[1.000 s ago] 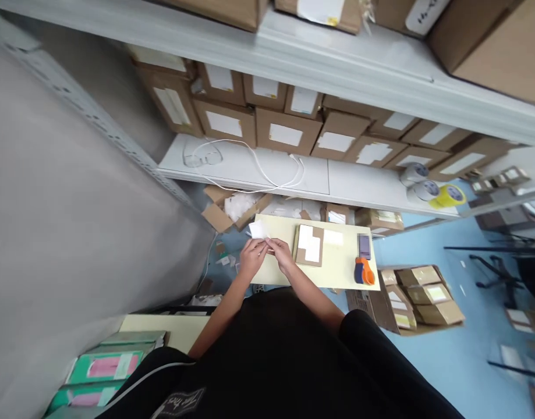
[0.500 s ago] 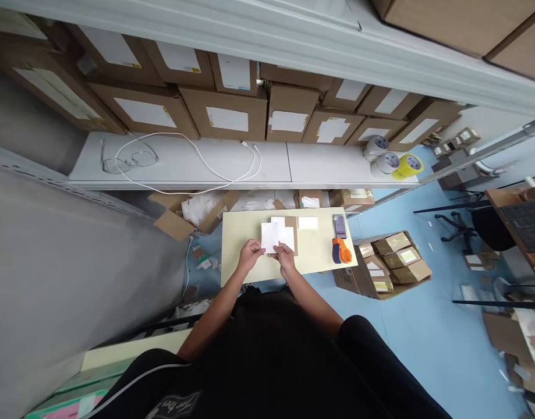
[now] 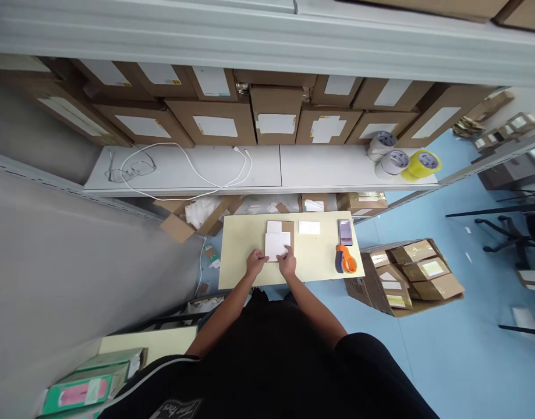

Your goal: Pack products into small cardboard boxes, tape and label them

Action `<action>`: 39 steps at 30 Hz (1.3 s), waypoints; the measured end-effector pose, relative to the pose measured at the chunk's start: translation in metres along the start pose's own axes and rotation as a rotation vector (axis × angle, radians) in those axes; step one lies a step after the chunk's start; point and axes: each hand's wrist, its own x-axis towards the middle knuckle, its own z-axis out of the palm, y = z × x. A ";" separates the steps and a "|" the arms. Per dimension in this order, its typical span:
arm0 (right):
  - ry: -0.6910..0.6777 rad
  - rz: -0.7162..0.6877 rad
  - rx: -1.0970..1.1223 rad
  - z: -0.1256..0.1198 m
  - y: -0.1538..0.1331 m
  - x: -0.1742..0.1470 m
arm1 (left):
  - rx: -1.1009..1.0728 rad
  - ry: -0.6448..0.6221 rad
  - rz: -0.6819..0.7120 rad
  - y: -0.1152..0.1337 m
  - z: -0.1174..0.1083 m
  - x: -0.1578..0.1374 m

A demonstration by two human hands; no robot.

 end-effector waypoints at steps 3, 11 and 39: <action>-0.022 -0.005 -0.036 0.004 0.005 0.002 | 0.068 0.028 -0.048 0.002 0.006 0.000; -0.097 0.027 -0.142 0.000 -0.003 0.000 | 0.171 0.057 -0.088 0.008 0.009 -0.003; -0.340 0.049 -0.565 -0.022 -0.037 0.019 | 0.776 -0.054 -0.196 0.040 -0.018 0.016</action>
